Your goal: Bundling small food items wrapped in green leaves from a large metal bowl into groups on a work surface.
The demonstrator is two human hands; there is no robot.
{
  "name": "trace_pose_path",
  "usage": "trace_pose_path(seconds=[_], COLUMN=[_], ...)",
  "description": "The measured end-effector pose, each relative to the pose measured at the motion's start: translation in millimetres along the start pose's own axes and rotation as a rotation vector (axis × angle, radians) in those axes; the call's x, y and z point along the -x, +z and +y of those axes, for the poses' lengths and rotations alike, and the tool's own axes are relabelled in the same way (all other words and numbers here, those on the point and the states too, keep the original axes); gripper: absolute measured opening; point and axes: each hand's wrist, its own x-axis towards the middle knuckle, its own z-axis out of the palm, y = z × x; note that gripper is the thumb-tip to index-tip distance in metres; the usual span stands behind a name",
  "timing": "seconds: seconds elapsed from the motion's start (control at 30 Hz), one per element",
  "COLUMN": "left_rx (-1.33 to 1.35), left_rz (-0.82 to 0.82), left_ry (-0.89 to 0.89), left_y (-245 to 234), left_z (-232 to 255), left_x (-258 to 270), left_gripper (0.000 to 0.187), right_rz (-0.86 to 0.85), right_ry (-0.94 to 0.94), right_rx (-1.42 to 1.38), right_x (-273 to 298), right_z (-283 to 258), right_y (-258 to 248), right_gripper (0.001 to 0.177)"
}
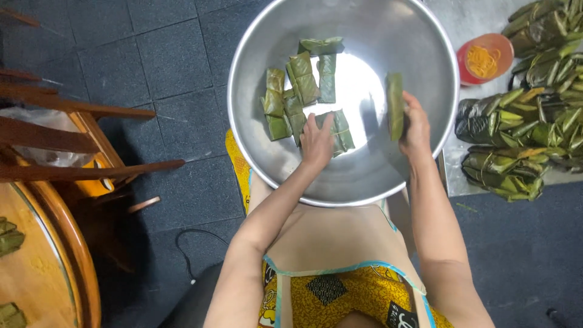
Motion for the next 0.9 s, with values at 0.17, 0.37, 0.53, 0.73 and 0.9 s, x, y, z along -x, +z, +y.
trace_pose_path(seconds=[0.17, 0.37, 0.53, 0.73, 0.9], left_rx=[0.005, -0.011, -0.126, -0.126, 0.457], left_rz=[-0.007, -0.064, 0.027, -0.196, -0.549], left_ry=[0.237, 0.453, 0.734, 0.597, 0.188], left_y=[51, 92, 101, 92, 55], left_z=[-47, -83, -92, -82, -79], left_x=[-21, -55, -71, -78, -88], left_gripper=[0.015, 0.014, 0.005, 0.011, 0.034], right_rz=[-0.202, -0.434, -0.529, -0.495, -0.490], right_ry=[-0.115, -0.164, -0.271, -0.276, -0.246], right_rx=[0.429, 1.234, 1.413, 1.398, 1.348], right_x=[43, 65, 58, 67, 63], right_z=[16, -16, -15, -29, -26], right_y=[5, 36, 28, 30, 32], right_gripper=[0.075, 0.074, 0.070, 0.069, 0.057])
